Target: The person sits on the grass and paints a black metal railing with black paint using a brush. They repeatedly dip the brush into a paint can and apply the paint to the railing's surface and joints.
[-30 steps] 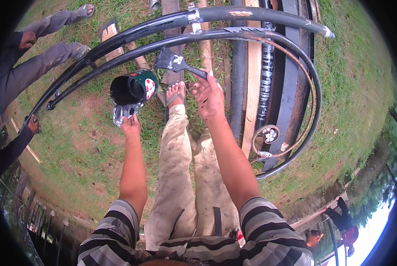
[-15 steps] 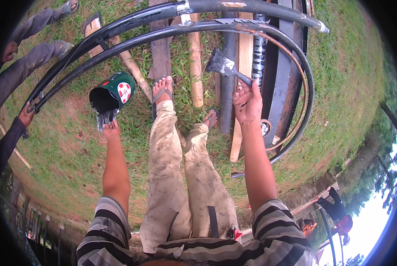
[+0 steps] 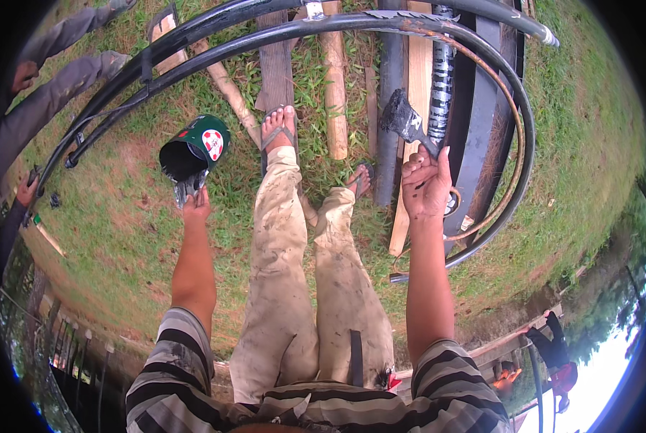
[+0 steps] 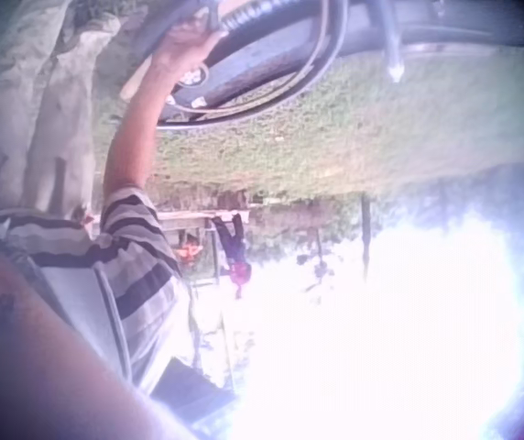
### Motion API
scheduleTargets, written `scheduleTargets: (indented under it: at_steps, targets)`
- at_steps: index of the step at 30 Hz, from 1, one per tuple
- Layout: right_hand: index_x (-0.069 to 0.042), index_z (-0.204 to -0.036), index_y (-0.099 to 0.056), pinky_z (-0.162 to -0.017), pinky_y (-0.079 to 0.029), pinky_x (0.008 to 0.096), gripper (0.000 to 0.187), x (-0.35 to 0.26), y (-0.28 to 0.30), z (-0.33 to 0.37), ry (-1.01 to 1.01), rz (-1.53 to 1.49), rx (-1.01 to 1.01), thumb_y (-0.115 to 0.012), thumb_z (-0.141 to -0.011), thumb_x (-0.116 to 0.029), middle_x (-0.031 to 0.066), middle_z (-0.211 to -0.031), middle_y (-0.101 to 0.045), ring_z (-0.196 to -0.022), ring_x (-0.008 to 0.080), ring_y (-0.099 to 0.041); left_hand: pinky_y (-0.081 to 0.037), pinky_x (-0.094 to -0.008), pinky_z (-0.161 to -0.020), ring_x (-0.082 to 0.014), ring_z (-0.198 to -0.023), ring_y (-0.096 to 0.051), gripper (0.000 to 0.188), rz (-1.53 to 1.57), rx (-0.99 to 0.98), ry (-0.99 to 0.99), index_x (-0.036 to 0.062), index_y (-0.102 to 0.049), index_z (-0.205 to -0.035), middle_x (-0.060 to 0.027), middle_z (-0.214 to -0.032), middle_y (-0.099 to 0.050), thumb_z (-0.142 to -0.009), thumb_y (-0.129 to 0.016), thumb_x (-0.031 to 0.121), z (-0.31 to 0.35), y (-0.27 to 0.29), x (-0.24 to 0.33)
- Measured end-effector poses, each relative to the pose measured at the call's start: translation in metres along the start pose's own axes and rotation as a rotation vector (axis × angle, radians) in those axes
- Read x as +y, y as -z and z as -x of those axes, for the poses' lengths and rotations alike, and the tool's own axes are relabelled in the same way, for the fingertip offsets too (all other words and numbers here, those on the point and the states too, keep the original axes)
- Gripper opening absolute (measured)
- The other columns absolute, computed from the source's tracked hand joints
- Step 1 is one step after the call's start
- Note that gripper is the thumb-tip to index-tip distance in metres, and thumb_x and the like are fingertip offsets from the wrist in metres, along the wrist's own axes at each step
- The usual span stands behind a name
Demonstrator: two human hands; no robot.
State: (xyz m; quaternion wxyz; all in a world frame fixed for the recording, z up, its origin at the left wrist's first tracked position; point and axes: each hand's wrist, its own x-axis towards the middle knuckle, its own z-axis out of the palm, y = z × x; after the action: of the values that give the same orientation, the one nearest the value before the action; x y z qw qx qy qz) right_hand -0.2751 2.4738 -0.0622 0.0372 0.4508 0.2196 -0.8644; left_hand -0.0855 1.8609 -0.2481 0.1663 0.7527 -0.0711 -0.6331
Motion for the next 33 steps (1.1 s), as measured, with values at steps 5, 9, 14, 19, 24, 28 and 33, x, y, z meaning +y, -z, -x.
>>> scheduleTargets:
  at_steps: [5, 9, 14, 19, 24, 28, 33]
  targets:
    - [0.002, -0.106, -0.063, -0.073, -0.053, 0.0291, 0.043, -0.033, 0.006, 0.037, 0.05, -0.121, -0.06, -0.055, -0.111, -0.04, 0.007, -0.093, -0.065, -0.082, 0.0169, -0.059, -0.06, -0.0534, -0.102, -0.0389, -0.126, -0.066, 0.051, -0.257, 0.13, -0.074, 0.0019, -0.035, -0.155, -0.0196, -0.151, -0.056, -0.114, -0.041, 0.032, 0.064, -0.003, -0.014]
    - [0.001, -0.108, -0.064, -0.079, -0.057, 0.0305, 0.037, -0.062, -0.032, 0.072, 0.205, -0.144, -0.064, -0.06, -0.109, -0.036, 0.0087, -0.1, -0.068, -0.09, 0.0172, -0.064, -0.056, -0.0493, -0.108, -0.0345, -0.128, -0.065, 0.052, -0.439, 0.034, -0.155, 0.0018, -0.035, -0.156, -0.0182, -0.148, -0.059, -0.113, -0.041, 0.03, 0.123, 0.007, -0.032]
    - [-0.004, -0.105, -0.063, -0.082, -0.058, 0.0307, 0.031, -0.109, -0.068, 0.057, 0.298, -0.157, -0.062, -0.071, -0.103, -0.034, 0.0054, -0.097, -0.069, -0.092, 0.0167, -0.066, -0.053, -0.0454, -0.109, -0.0318, -0.129, -0.064, 0.048, -0.828, -0.223, -0.211, 0.0016, -0.042, -0.153, -0.0169, -0.143, -0.064, -0.111, -0.047, 0.024, 0.194, -0.008, -0.103]
    - [-0.003, -0.114, -0.061, -0.079, -0.059, 0.0334, 0.029, -0.164, -0.12, 0.048, 0.529, 0.047, -0.035, -0.067, -0.106, -0.03, 0.0088, -0.098, -0.068, -0.092, 0.0196, -0.069, -0.05, -0.0369, -0.107, -0.0301, -0.129, -0.064, 0.056, -1.614, -0.62, -0.385, 0.0015, -0.054, -0.146, -0.0208, -0.14, -0.065, -0.104, -0.064, 0.036, 0.292, -0.05, -0.203]
    - [0.004, -0.113, -0.06, -0.065, -0.065, 0.0298, 0.026, -0.161, -0.167, -0.055, 0.572, 0.492, -0.019, -0.065, -0.106, -0.021, 0.0123, -0.094, -0.069, -0.075, 0.0207, -0.073, -0.043, -0.0494, -0.117, -0.0503, -0.146, -0.045, 0.094, -2.595, -0.658, -0.69, 0.0154, -0.028, -0.166, -0.0317, -0.161, -0.038, -0.092, -0.075, 0.049, 0.338, -0.041, -0.301]
    - [0.01, -0.1, -0.061, -0.061, -0.065, 0.0329, 0.031, -0.133, -0.187, -0.169, 0.595, 0.855, 0.0, -0.066, -0.104, -0.02, 0.0196, -0.084, -0.07, -0.071, 0.0229, -0.075, -0.043, -0.0531, -0.117, -0.0548, -0.147, -0.04, 0.105, -2.79, -0.49, -0.388, 0.0238, -0.012, -0.17, -0.0301, -0.17, -0.022, -0.09, -0.076, 0.05, 0.37, -0.081, -0.322]
    - [0.015, -0.091, -0.061, -0.054, -0.063, 0.0346, 0.037, -0.08, -0.217, -0.264, 0.502, 1.275, 0.106, -0.068, -0.102, -0.02, 0.0202, -0.076, -0.073, -0.063, 0.0236, -0.076, -0.047, -0.0539, -0.113, -0.052, -0.144, -0.045, 0.112, -2.785, -0.4, -0.31, 0.0266, -0.009, -0.17, -0.0291, -0.167, -0.027, -0.086, -0.08, 0.044, 0.359, -0.107, -0.327]
